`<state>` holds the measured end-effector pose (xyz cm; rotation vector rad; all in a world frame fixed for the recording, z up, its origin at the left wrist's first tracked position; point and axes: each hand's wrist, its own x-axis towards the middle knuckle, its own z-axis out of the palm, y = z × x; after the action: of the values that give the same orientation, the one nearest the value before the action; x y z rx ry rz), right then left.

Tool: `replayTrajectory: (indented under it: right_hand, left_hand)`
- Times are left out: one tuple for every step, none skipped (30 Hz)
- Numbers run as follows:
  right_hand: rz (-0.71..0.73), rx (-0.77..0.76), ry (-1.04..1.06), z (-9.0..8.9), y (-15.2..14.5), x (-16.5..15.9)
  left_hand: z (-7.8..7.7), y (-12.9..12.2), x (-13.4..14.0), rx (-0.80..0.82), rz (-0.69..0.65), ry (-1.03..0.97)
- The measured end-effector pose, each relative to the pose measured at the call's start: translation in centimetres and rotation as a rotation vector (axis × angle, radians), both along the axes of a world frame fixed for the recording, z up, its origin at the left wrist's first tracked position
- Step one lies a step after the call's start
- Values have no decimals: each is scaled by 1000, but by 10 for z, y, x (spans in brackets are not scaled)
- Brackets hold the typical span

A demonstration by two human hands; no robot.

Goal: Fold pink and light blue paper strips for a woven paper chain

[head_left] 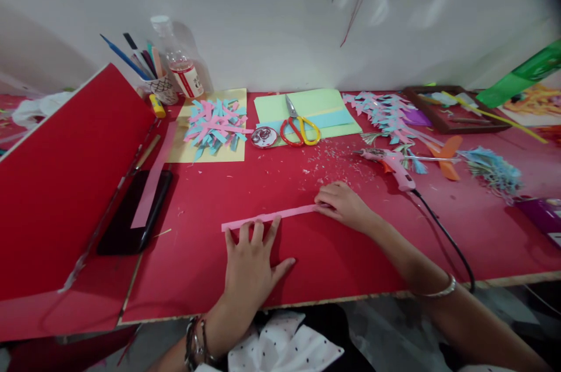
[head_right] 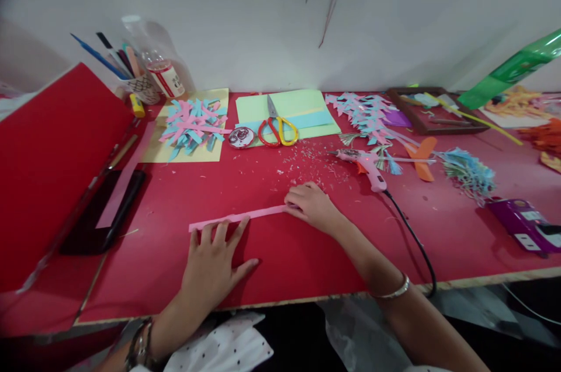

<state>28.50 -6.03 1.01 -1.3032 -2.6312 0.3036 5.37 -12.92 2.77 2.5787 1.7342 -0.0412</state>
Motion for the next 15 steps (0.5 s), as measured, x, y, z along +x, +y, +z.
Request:
replayTrajectory:
  right_hand:
    - [-10, -5, 8, 0, -1, 2]
    - [-25, -10, 13, 0, -2, 4]
    - [-46, -10, 12, 0, -3, 6]
    - [-67, -7, 8, 1, -4, 9]
    - [-89, -3, 3, 1, -5, 11]
    - [-111, 3, 1, 1, -6, 14]
    - [-132, 6, 1, 2, -7, 17]
    - [-150, 6, 5, 2, -8, 20]
    - [-167, 6, 10, 2, -9, 23]
    - [-183, 7, 16, 1, -9, 26]
    - [-198, 8, 23, 0, -10, 29]
    - [-213, 12, 30, -1, -10, 32]
    - [-229, 15, 39, -2, -10, 35]
    - [-249, 19, 50, -3, -10, 38]
    - [-273, 22, 65, -5, -10, 41]
  left_hand:
    - [0, 0, 0, 2, 1, 0]
    - [0, 0, 0, 4, 0, 2]
    - [0, 0, 0, 3, -1, 4]
    - [0, 0, 0, 2, -4, 7]
    - [0, 0, 0, -1, -6, 10]
    - [0, 0, 0, -4, -6, 12]
    - [0, 0, 0, -8, -6, 16]
    - [0, 0, -1, -10, -5, 19]
    - [0, 0, -1, -12, -6, 22]
    - [0, 0, -1, -12, -6, 25]
    - [0, 0, -1, -11, -6, 29]
    - [0, 0, 0, -11, -7, 32]
    - [0, 0, 0, -10, -8, 34]
    - [0, 0, 0, -10, -8, 35]
    - [0, 0, 0, -9, -9, 35]
